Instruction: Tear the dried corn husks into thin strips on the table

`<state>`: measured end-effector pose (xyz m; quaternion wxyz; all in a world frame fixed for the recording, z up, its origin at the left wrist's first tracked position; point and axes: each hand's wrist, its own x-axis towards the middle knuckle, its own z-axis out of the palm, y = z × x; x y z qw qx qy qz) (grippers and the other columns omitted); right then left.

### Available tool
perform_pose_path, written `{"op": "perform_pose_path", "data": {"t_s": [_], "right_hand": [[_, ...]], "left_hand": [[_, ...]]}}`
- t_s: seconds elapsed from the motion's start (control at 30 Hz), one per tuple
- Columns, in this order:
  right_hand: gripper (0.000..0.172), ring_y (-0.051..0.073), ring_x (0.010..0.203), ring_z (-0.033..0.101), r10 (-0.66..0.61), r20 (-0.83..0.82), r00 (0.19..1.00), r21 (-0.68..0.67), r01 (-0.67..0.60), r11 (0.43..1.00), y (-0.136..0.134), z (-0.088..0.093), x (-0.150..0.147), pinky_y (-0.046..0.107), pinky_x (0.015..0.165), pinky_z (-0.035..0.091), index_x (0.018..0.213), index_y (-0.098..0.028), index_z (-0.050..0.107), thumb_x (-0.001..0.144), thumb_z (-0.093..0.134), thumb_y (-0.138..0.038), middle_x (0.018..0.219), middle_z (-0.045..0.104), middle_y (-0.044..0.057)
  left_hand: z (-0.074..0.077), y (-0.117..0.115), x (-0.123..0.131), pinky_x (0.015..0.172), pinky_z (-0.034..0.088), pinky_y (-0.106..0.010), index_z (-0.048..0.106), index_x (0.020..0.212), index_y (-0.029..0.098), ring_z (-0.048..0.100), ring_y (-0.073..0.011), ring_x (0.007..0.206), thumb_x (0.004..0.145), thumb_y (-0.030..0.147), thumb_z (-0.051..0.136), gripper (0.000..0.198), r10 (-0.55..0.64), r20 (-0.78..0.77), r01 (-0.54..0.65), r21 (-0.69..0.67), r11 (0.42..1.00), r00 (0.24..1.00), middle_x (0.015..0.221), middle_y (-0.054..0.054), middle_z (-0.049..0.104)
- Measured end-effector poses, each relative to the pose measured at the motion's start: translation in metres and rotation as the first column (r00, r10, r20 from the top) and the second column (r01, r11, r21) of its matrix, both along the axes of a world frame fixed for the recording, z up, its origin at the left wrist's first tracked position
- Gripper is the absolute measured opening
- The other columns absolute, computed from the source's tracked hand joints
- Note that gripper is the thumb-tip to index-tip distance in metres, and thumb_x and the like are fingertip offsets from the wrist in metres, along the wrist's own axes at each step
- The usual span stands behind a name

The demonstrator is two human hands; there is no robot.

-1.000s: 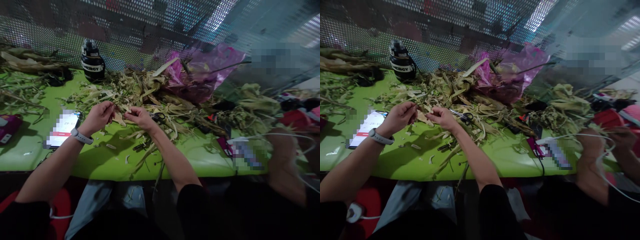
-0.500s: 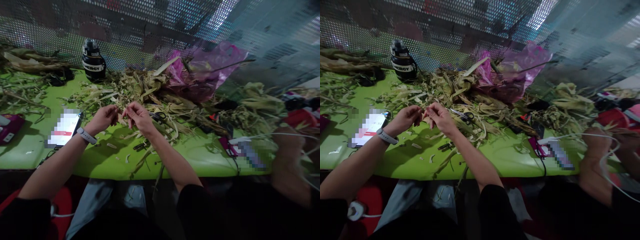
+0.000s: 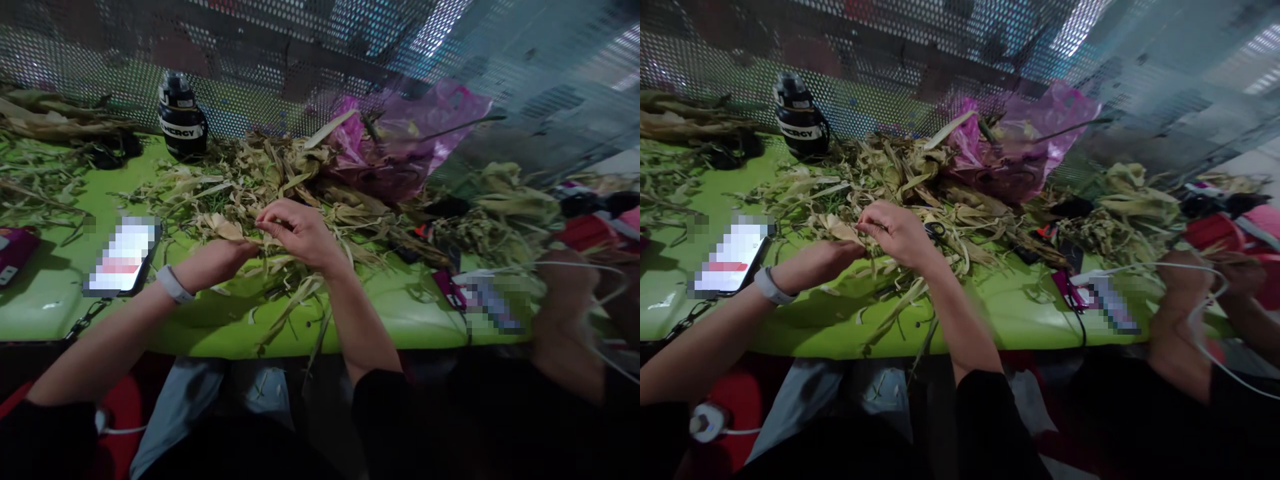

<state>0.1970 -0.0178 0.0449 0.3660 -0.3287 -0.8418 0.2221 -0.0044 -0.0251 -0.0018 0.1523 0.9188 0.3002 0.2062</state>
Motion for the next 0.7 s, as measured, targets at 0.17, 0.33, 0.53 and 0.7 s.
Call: {"op": "perform_pose_path", "data": {"t_s": [0.17, 0.33, 0.53, 0.7], "right_hand": [[0.038, 0.012, 0.069, 0.049, 0.072, -0.030, 0.997, -0.262, -0.077, 0.962, 0.031, -0.022, 0.012, 0.026, 0.066, 0.039, 0.074, -0.017, 0.059, 0.086, 0.060, -0.054, 0.073, 0.058, 0.000], [0.041, 0.011, 0.065, 0.047, 0.060, -0.129, 0.990, -0.395, -0.107, 0.913, 0.044, -0.053, -0.006, 0.024, 0.061, 0.037, 0.076, -0.017, 0.057, 0.084, 0.060, -0.058, 0.071, 0.055, -0.001], [0.039, 0.013, 0.070, 0.049, 0.019, -0.121, 0.992, -0.115, -0.033, 0.993, 0.021, -0.042, -0.022, 0.027, 0.068, 0.040, 0.075, -0.018, 0.058, 0.091, 0.054, -0.054, 0.073, 0.055, 0.001], [0.038, 0.017, 0.091, 0.056, -0.077, -0.242, 0.967, 0.053, 0.092, 0.994, 0.017, -0.039, -0.025, 0.030, 0.074, 0.045, 0.077, -0.020, 0.058, 0.091, 0.053, -0.055, 0.101, 0.060, 0.008]], "left_hand": [[0.016, -0.011, -0.001, 0.057, 0.041, -0.022, 0.059, 0.083, 0.017, 0.053, -0.0102, 0.057, 0.093, 0.019, 0.044, 0.018, -0.188, 0.209, 0.226, -0.178, 0.958, 0.960, 0.069, -0.001, 0.060], [0.005, 0.017, -0.014, 0.047, 0.041, -0.020, 0.056, 0.085, 0.017, 0.051, -0.0079, 0.047, 0.095, 0.037, 0.048, 0.024, 0.368, 0.541, -0.156, -0.396, 0.905, 0.757, 0.066, 0.000, 0.059], [-0.007, 0.030, -0.014, 0.044, 0.038, -0.020, 0.052, 0.074, 0.017, 0.049, -0.0080, 0.043, 0.092, 0.038, 0.052, 0.027, 0.496, 0.495, -0.198, -0.537, 0.820, 0.714, 0.057, 0.001, 0.055], [-0.004, 0.026, -0.012, 0.044, 0.035, -0.020, 0.049, 0.071, 0.018, 0.044, -0.0075, 0.042, 0.091, 0.039, 0.053, 0.029, 0.453, 0.497, -0.113, -0.572, 0.813, 0.740, 0.052, 0.004, 0.049]]}}
